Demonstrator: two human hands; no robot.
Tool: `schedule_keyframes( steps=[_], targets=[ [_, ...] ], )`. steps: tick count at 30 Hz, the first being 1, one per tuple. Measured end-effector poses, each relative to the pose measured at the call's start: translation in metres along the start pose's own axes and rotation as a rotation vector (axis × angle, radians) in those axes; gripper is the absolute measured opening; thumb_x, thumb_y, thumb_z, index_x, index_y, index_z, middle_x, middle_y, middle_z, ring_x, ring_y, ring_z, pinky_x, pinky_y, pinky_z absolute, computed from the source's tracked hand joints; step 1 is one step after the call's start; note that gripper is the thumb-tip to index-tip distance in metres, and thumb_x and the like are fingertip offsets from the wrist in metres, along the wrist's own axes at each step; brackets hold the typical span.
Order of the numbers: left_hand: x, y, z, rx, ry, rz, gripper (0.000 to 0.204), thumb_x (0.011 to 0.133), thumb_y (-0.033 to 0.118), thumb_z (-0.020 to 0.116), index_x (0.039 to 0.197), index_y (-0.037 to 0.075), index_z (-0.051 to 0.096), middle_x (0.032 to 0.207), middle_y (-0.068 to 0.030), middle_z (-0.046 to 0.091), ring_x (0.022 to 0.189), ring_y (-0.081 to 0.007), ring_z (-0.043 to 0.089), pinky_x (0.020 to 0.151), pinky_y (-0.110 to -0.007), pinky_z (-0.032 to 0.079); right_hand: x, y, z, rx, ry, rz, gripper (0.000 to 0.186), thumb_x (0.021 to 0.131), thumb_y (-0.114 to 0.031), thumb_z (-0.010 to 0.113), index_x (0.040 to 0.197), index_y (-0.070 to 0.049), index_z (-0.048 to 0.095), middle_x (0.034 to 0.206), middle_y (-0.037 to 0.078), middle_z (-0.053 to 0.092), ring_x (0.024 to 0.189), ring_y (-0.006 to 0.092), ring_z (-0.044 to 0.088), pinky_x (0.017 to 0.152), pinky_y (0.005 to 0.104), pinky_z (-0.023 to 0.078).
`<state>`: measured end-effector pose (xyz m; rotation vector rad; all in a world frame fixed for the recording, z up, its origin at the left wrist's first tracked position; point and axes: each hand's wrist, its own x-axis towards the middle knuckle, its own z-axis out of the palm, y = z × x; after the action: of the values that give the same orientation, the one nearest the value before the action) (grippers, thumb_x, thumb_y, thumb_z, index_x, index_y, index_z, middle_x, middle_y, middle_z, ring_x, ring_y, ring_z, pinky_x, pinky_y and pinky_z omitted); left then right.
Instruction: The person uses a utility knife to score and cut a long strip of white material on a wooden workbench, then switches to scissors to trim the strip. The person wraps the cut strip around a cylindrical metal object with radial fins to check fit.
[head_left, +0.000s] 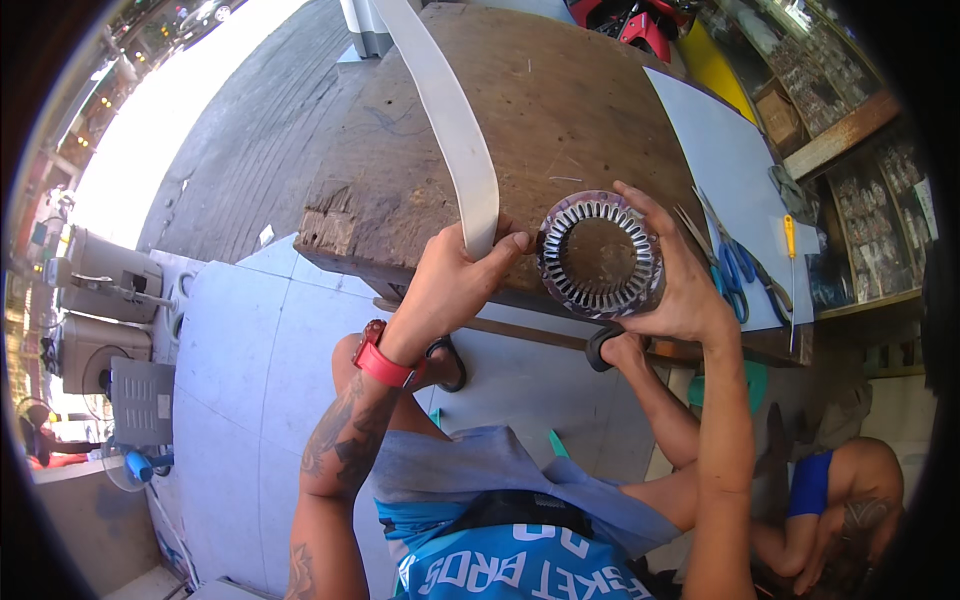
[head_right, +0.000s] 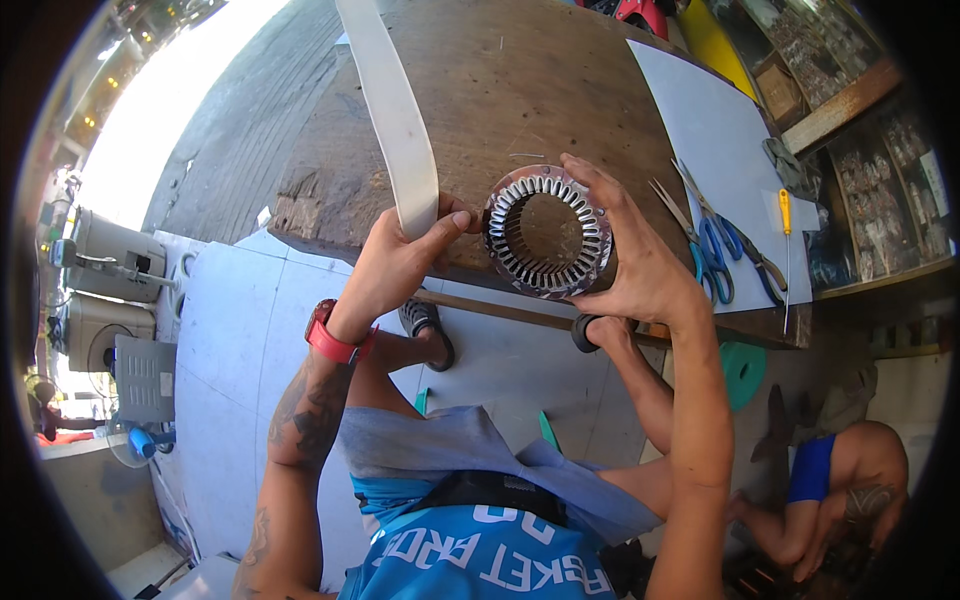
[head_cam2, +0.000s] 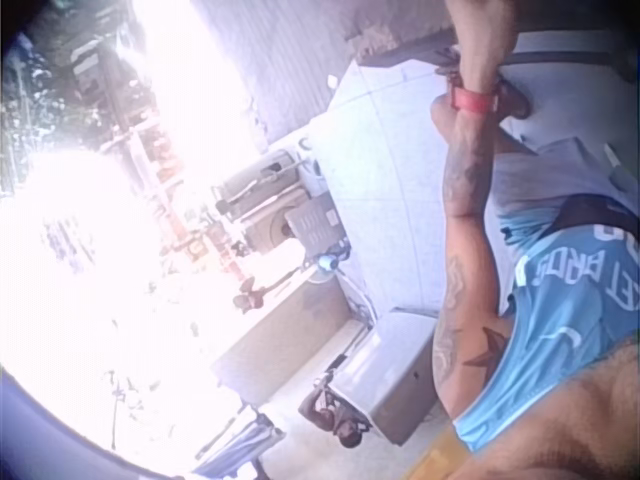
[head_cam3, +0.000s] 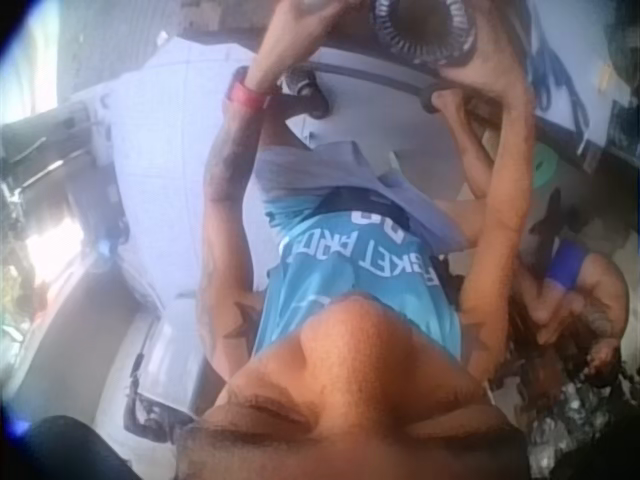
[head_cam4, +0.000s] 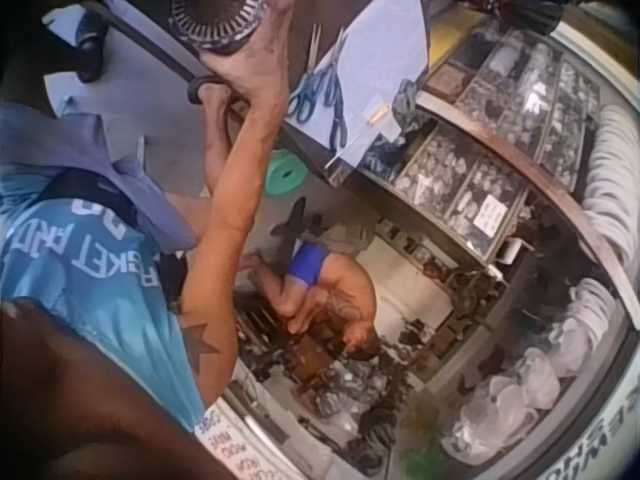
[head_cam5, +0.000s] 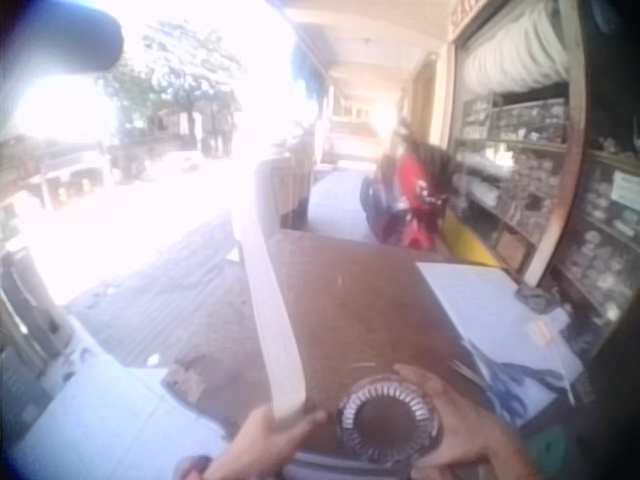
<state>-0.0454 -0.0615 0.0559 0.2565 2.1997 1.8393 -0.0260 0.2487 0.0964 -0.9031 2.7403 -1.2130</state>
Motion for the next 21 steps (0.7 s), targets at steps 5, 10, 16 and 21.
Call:
schedule_keyframes(
  steps=[5, 10, 16, 21],
  targets=[
    [-0.005, 0.002, 0.006, 0.054, 0.068, 0.024, 0.026, 0.106, 0.026, 0.076, 0.112, 0.001, 0.078, 0.089, -0.0027, 0.077, 0.072, -0.0089, 0.064, 0.065, -0.029, 0.052, 0.005, -0.014, -0.002, -0.089, -0.012, -0.027, 0.134, 0.057, -0.001, 0.097, 0.172, -0.018, 0.031, 0.177, 0.013, 0.036, 0.165, 0.0352, 0.033, 0.133, 0.0472, 0.036],
    [-0.007, 0.012, 0.010, 0.153, 0.137, 0.077, 0.027, 0.099, 0.026, 0.082, 0.107, 0.000, 0.082, 0.077, -0.0043, 0.075, 0.068, -0.0102, 0.066, 0.064, -0.032, 0.053, 0.009, -0.032, -0.002, -0.176, -0.013, -0.044, 0.128, 0.058, -0.004, 0.095, 0.170, -0.017, 0.035, 0.176, 0.012, 0.037, 0.164, 0.0368, 0.033, 0.134, 0.0475, 0.035],
    [-0.008, 0.024, 0.009, 0.243, 0.138, 0.036, 0.028, 0.096, 0.027, 0.081, 0.098, -0.002, 0.081, 0.075, -0.0146, 0.076, 0.070, -0.0229, 0.074, 0.071, -0.038, 0.058, 0.016, -0.051, 0.006, -0.311, -0.003, -0.098, 0.123, 0.061, -0.009, 0.093, 0.170, -0.020, 0.036, 0.172, 0.009, 0.039, 0.158, 0.0384, 0.038, 0.131, 0.0492, 0.040],
    [-0.008, 0.023, 0.010, 0.315, 0.156, 0.043, 0.028, 0.095, 0.026, 0.078, 0.097, -0.002, 0.081, 0.077, -0.0183, 0.077, 0.073, -0.0305, 0.078, 0.073, -0.041, 0.060, 0.022, -0.061, 0.016, -0.355, -0.003, -0.107, 0.122, 0.061, -0.012, 0.094, 0.168, -0.024, 0.038, 0.169, 0.009, 0.041, 0.154, 0.0388, 0.041, 0.127, 0.0516, 0.045]
  ],
)
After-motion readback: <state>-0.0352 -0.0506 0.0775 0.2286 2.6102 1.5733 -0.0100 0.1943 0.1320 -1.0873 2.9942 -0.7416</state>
